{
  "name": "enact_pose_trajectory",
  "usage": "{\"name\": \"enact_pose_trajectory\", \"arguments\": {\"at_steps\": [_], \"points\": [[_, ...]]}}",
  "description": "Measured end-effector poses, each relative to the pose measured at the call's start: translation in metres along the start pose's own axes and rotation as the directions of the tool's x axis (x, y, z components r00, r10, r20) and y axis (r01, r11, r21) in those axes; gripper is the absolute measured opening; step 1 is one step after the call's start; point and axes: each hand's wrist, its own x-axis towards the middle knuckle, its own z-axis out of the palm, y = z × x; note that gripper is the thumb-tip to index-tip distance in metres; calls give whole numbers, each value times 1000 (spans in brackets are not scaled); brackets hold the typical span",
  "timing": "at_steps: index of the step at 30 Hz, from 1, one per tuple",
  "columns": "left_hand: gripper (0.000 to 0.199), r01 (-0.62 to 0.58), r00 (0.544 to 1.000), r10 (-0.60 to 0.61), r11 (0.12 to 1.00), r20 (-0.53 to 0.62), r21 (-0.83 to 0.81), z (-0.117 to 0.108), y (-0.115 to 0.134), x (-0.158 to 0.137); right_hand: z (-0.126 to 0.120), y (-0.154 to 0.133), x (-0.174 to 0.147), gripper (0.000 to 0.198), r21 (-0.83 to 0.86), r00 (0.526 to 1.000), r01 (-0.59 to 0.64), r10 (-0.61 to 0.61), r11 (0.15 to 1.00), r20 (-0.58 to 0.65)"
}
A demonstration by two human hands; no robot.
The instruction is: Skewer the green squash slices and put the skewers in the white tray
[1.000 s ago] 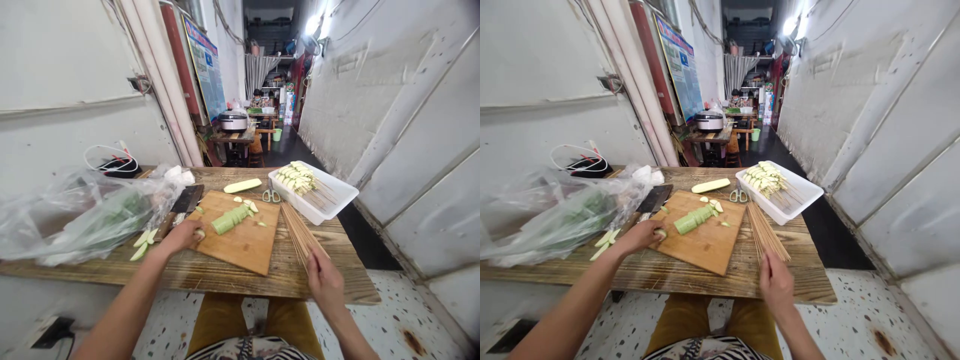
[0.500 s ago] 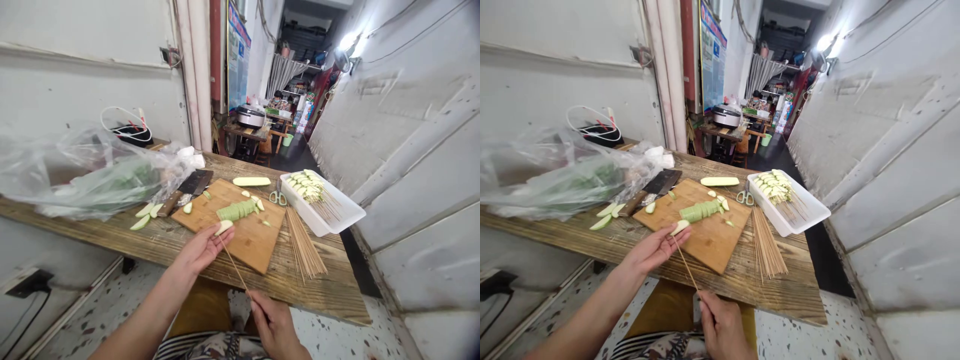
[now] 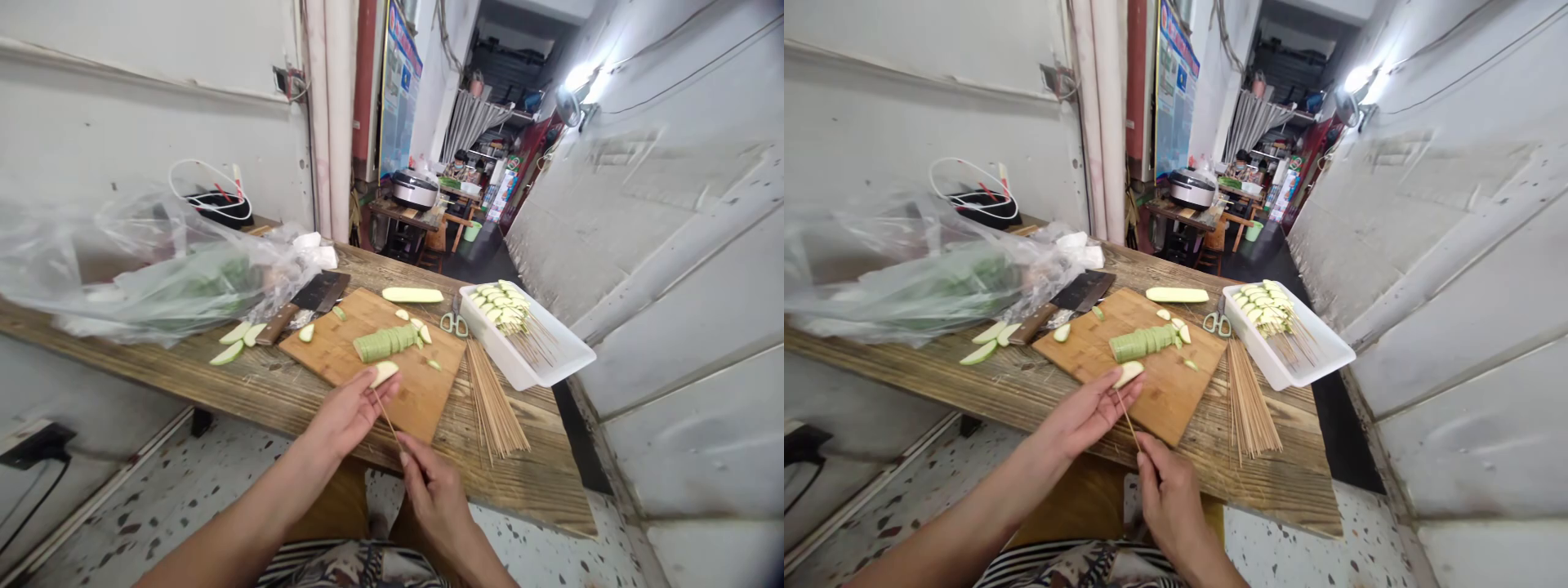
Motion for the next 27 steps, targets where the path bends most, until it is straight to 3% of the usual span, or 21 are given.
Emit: {"name": "enact_pose_trajectory", "arguments": {"at_steps": [10, 27], "points": [[11, 18, 1000, -18, 1000, 4, 15, 8, 4, -7, -10, -13, -2, 30, 36, 994, -45, 48, 998, -95], [8, 30, 998, -29, 1000, -56, 4, 15, 5, -11, -9, -12, -2, 30, 49, 993, -68, 72, 996, -96]]}}
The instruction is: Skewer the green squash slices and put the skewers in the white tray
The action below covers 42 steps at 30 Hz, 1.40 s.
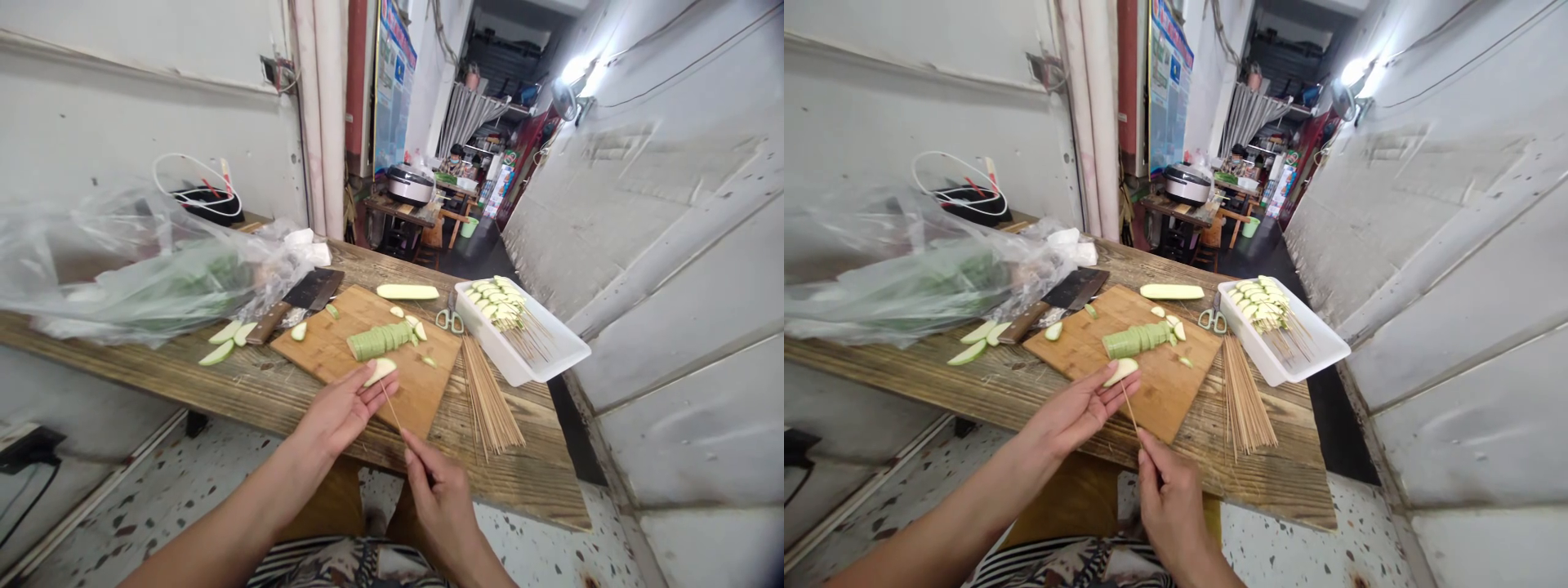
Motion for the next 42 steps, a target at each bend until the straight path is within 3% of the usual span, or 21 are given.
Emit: {"name": "enact_pose_trajectory", "arguments": {"at_steps": [14, 28, 33, 37, 42], "points": [[10, -1, 1000, 1, 999, 11, 42, 3, 0, -4, 1, -2, 1, 30, -15, 999, 43, -43, 999, -30], [8, -29, 997, 21, 993, 68, 113, -1, -7, 0, 2, -1, 0, 30, -18, 1000, 11, -12, 1000, -17], [8, -37, 996, 31, 998, 89, 58, 3, -12, 0, 5, 0, 2, 29, 14, 999, 12, -11, 1000, -39], [7, -91, 987, 83, 995, 141, 51, 7, -15, -1, 6, 4, 3, 30, 21, 998, -22, 23, 1000, -65], [8, -121, 987, 108, 986, 117, 111, 7, -16, 3, 7, 6, 3, 30, 38, 998, -55, 57, 998, -39]]}}
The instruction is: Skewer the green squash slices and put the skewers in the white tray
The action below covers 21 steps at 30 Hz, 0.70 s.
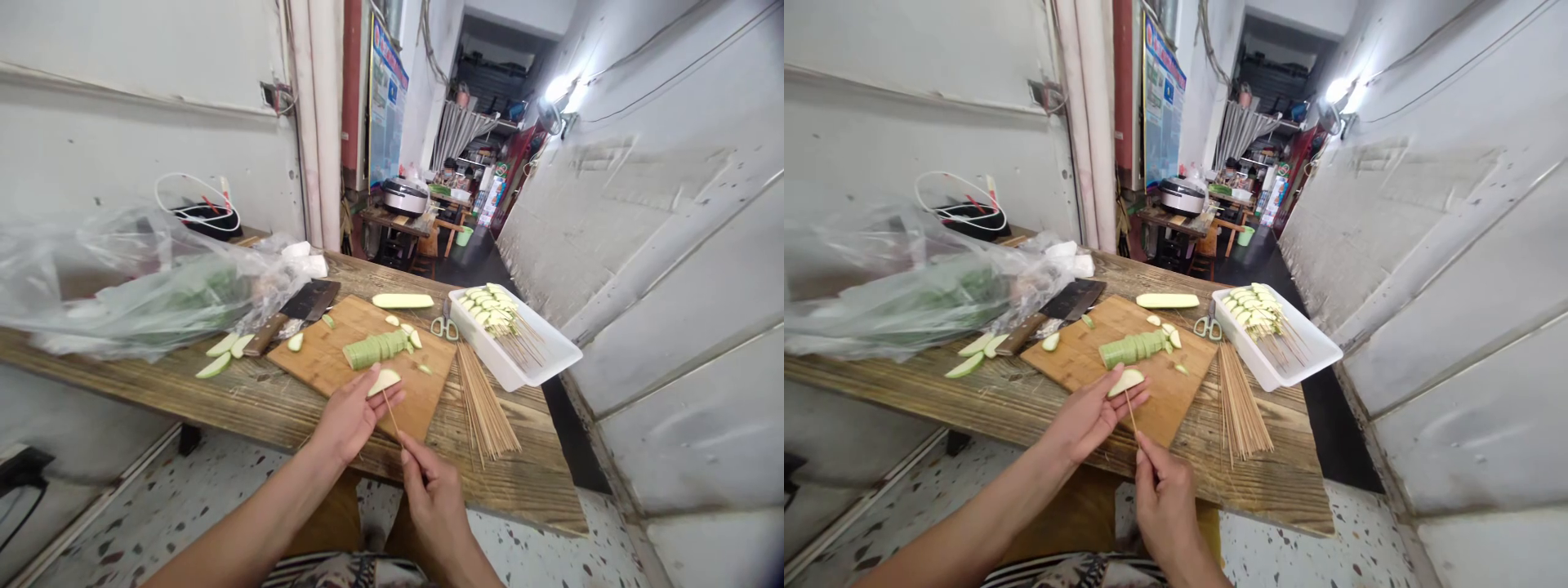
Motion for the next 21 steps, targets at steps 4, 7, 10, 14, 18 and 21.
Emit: {"name": "enact_pose_trajectory", "arguments": {"at_steps": [4, 7, 10, 14, 18, 21], "points": [[7, 0, 1000, 0, 1000, -21, 5, -1, -1, 1, 1, -1, 0, 31, 20, 1000, -17, 17, 1000, 0], [6, 14, 1000, -14, 1000, -22, -3, 0, -1, 0, 1, -2, 0, 31, 27, 1000, -27, 27, 999, -4], [5, 20, 999, -20, 1000, -27, -1, 2, -2, -1, 1, -2, 0, 32, 11, 999, -33, 33, 999, -9], [6, 28, 999, -28, 1000, -35, 8, 4, -3, -2, 0, -3, 0, 33, -10, 1000, -28, 28, 1000, -10], [7, 33, 999, -33, 999, -28, 14, 4, -4, -3, 0, -6, 2, 32, -8, 1000, -13, 13, 1000, -23], [7, 21, 1000, -21, 1000, -22, 15, 4, -5, -4, 0, -6, 4, 31, 6, 999, -5, 5, 1000, -34]]}}
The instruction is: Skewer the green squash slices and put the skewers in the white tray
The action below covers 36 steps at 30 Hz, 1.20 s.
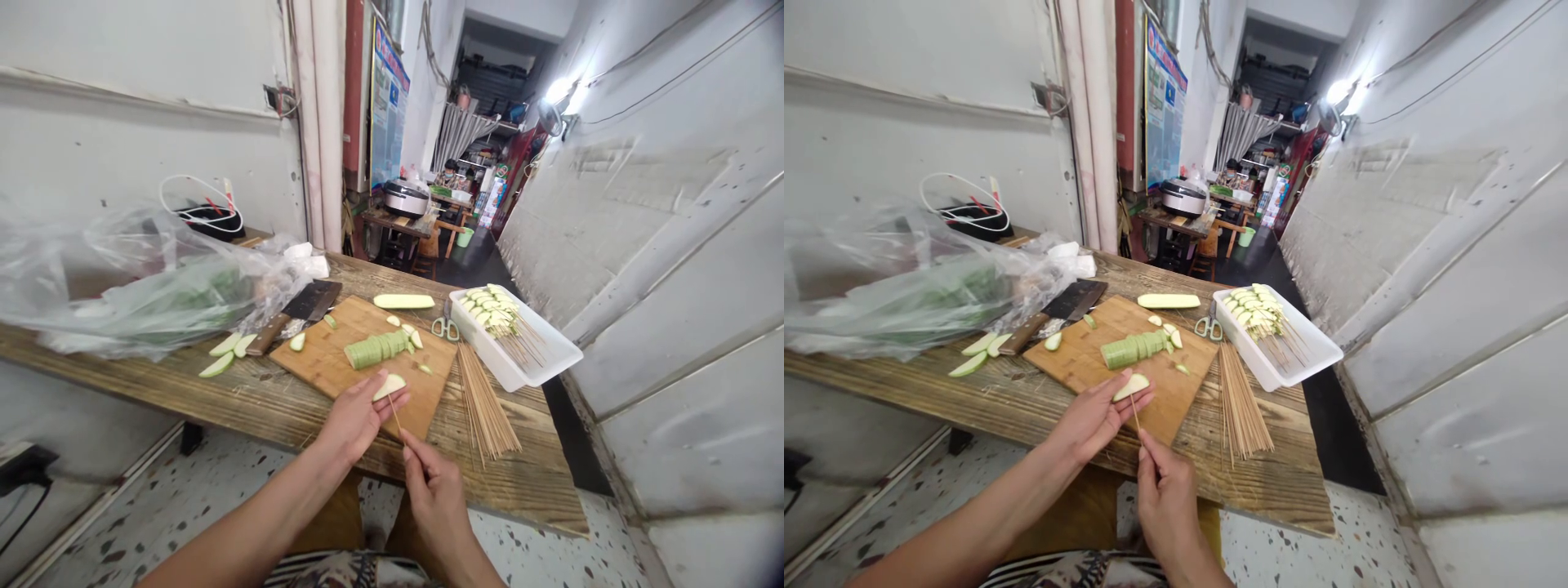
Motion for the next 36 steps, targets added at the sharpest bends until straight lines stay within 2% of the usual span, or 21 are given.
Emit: {"name": "enact_pose_trajectory", "arguments": {"at_steps": [13, 22, 36], "points": [[8, -17, 1000, 17, 1000, 25, 25, -2, -1, 0, 2, 1, 1, 31, -17, 1000, 13, -13, 1000, -12], [6, 21, 999, -21, 1000, 26, 4, -4, 0, -1, 3, 0, 0, 29, 15, 999, 45, -45, 999, -14], [7, 61, 997, -62, 998, 52, 28, -2, 1, -6, 5, 0, 0, 29, -1, 999, 10, -10, 1000, -31]]}}
